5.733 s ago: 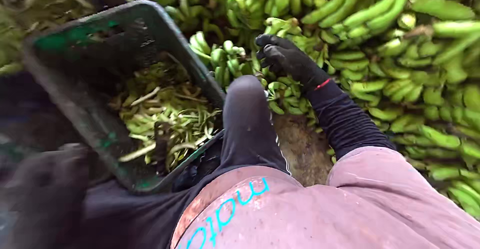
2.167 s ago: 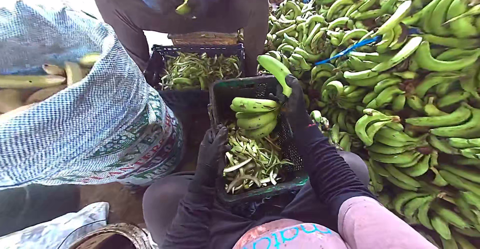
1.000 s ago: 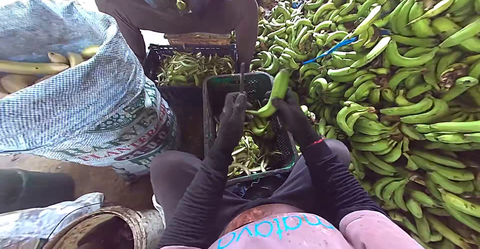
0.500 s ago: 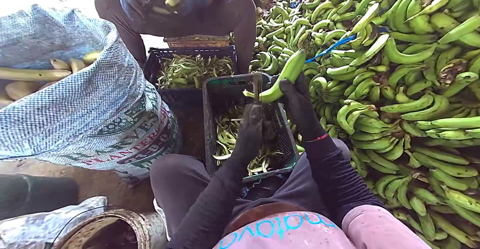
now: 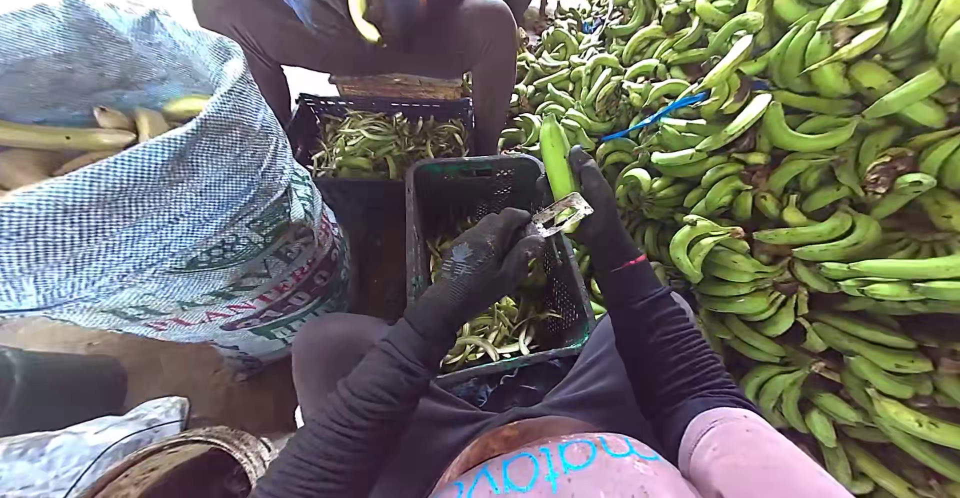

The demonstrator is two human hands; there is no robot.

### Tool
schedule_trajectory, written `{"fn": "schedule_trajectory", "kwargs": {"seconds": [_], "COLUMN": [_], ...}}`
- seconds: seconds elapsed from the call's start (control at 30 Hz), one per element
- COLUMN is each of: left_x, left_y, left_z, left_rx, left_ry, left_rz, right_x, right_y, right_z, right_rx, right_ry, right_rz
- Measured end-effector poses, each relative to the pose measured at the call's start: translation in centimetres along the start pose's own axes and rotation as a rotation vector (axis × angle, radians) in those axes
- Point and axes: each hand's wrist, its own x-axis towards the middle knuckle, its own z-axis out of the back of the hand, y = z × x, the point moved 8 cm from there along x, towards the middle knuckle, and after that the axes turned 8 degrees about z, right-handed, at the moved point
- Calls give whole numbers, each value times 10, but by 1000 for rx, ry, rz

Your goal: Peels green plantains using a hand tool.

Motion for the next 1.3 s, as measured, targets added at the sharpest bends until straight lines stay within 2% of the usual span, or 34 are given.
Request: {"fn": "schedule_trajectory", "kwargs": {"seconds": [0.17, 0.23, 0.3, 0.33, 0.43, 0.5, 0.53, 0.6, 0.67, 0.7, 0.77, 0.87, 0.97, 1.03, 1.1, 1.13, 1.2, 1.3], "left_x": [7, 12, 17, 19, 34, 43, 45, 42, 33, 25, 10, 2, 17, 31, 40, 40, 34, 15], "left_y": [27, 44, 55, 57, 69, 74, 72, 59, 42, 33, 20, 20, 35, 53, 73, 75, 66, 40], "left_z": [-9, -8, -1, 4, 30, 55, 64, 62, 39, 24, -2, -21, -13, 8, 35, 45, 47, 14], "left_rx": [13, 70, 146, 182, 173, 67, 43, 26, -9, -38, -62, -10, 110, 182, 134, 82, 3, -74], "left_ry": [13, -26, -103, -153, -243, -277, -284, -234, -113, -57, -9, 30, -54, -174, -252, -272, -268, -155], "left_rz": [19, 21, 15, 18, 186, 310, 318, 229, 103, 47, -31, -62, -54, 40, 183, 208, 147, -18], "right_x": [-9, -20, -31, -34, -50, -61, -60, -46, -30, -23, -11, -5, -18, -33, -47, -47, -37, -14], "right_y": [-27, -37, -45, -52, -59, -53, -49, -47, -38, -30, -19, -11, -27, -45, -47, -48, -46, -29], "right_z": [-11, -14, -11, -10, -15, -13, -9, 6, 18, 22, 30, 27, 10, 0, -13, -13, -1, 18], "right_rx": [101, 115, -8, -4, -81, -203, -206, -87, 14, 22, 3, -72, 0, 3, -110, -123, -75, -78], "right_ry": [80, 19, 71, 63, 49, 104, 114, 86, -46, -115, -135, -131, 35, 147, 250, 239, 122, -65], "right_rz": [-4, -4, 72, 19, -162, -167, -129, -73, -31, 36, 180, 267, 184, 37, -90, -114, -101, 105]}}
